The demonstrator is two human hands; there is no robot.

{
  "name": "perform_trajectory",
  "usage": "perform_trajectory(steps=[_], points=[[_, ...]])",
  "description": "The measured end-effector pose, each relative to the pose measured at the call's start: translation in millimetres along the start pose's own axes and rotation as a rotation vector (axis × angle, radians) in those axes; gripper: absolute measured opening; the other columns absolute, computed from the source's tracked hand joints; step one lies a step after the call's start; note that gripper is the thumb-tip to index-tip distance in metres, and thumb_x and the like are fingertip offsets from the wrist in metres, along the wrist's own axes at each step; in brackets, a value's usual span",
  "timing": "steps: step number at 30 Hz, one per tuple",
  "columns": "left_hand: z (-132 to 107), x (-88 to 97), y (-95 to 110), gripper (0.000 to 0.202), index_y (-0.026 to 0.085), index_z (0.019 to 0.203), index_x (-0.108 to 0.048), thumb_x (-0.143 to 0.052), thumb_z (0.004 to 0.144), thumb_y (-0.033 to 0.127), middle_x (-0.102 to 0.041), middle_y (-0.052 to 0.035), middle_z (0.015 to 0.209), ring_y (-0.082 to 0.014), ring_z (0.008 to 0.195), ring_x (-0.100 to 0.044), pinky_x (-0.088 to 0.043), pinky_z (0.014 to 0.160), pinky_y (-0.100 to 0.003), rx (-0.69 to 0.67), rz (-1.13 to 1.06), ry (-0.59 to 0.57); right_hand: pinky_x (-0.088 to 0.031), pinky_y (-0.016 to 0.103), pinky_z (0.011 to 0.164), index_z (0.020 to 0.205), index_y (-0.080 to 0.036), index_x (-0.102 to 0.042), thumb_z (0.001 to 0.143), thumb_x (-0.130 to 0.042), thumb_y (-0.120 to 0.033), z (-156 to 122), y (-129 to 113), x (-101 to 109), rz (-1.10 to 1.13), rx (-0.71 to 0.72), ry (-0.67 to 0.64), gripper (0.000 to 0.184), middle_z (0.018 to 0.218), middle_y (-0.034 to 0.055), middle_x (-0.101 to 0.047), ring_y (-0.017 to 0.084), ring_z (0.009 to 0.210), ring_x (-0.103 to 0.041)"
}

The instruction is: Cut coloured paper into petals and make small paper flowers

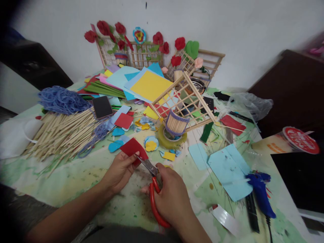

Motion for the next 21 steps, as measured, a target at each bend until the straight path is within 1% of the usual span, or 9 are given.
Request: perform_trajectory(steps=[5,10,16,19,21], points=[[-1.5,-0.5,0.2,0.034,0.017,0.098,-0.064,-0.076,0.067,0.015,-0.071,-0.0013,0.09,-0.0117,0.079,-0.065,-0.053,0.071,-0.02,0.009,0.002,-0.001,-0.038,0.027,0.064,0.105,-0.02,-0.054,0.075,-0.062,-0.036,1.3,0.1,-1.8,0.02,-0.019,-0.017,0.035,0.086,0.0046,-0.061,0.02,0.076,-0.054],[-2.2,-3.4,2.1,0.034,0.018,0.101,-0.064,-0.074,0.068,0.014,-0.071,-0.0019,0.094,-0.0124,0.083,-0.066,-0.054,0.073,-0.021,0.005,-0.009,-0.024,-0.036,0.026,0.06,0.096,-0.021,-0.055,0.075,-0.061,-0.036,1.7,-1.0,-1.0,0.025,-0.031,-0.021,0.027,0.079,0.0028,-0.06,0.019,0.07,-0.053],[-2.3,-6.2,3.4,0.033,0.017,0.101,-0.064,-0.072,0.07,0.012,-0.071,-0.0023,0.095,-0.013,0.084,-0.066,-0.054,0.074,-0.021,-0.001,-0.017,-0.049,-0.032,0.023,0.053,0.084,-0.023,-0.05,0.077,-0.058,-0.035,-0.5,0.2,-4.2,0.05,-0.064,-0.048,0.017,0.063,-0.0035,-0.053,0.015,0.057,-0.047],[-1.9,-6.1,3.1,0.03,0.017,0.099,-0.065,-0.072,0.07,0.011,-0.071,-0.0024,0.095,-0.0125,0.084,-0.066,-0.054,0.074,-0.02,0.006,-0.019,-0.048,-0.031,0.023,0.053,0.079,-0.023,-0.047,0.077,-0.057,-0.035,-0.7,-0.1,-4.1,0.058,-0.059,-0.037,0.016,0.062,-0.004,-0.051,0.014,0.056,-0.046],[-1.7,-5.7,3.5,0.029,0.016,0.097,-0.065,-0.073,0.069,0.012,-0.071,-0.0027,0.095,-0.0127,0.084,-0.066,-0.053,0.076,-0.021,0.005,-0.011,-0.043,-0.031,0.023,0.053,0.079,-0.023,-0.046,0.077,-0.057,-0.035,-0.6,-0.1,-3.6,0.052,-0.053,-0.027,0.016,0.062,-0.0036,-0.051,0.014,0.057,-0.046]])
Point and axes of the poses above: each hand's wrist, its own z-axis towards the middle knuckle, its own x-axis out of the back of the hand, y = z × x, the point moved 10 cm from there along z, towards the middle knuckle
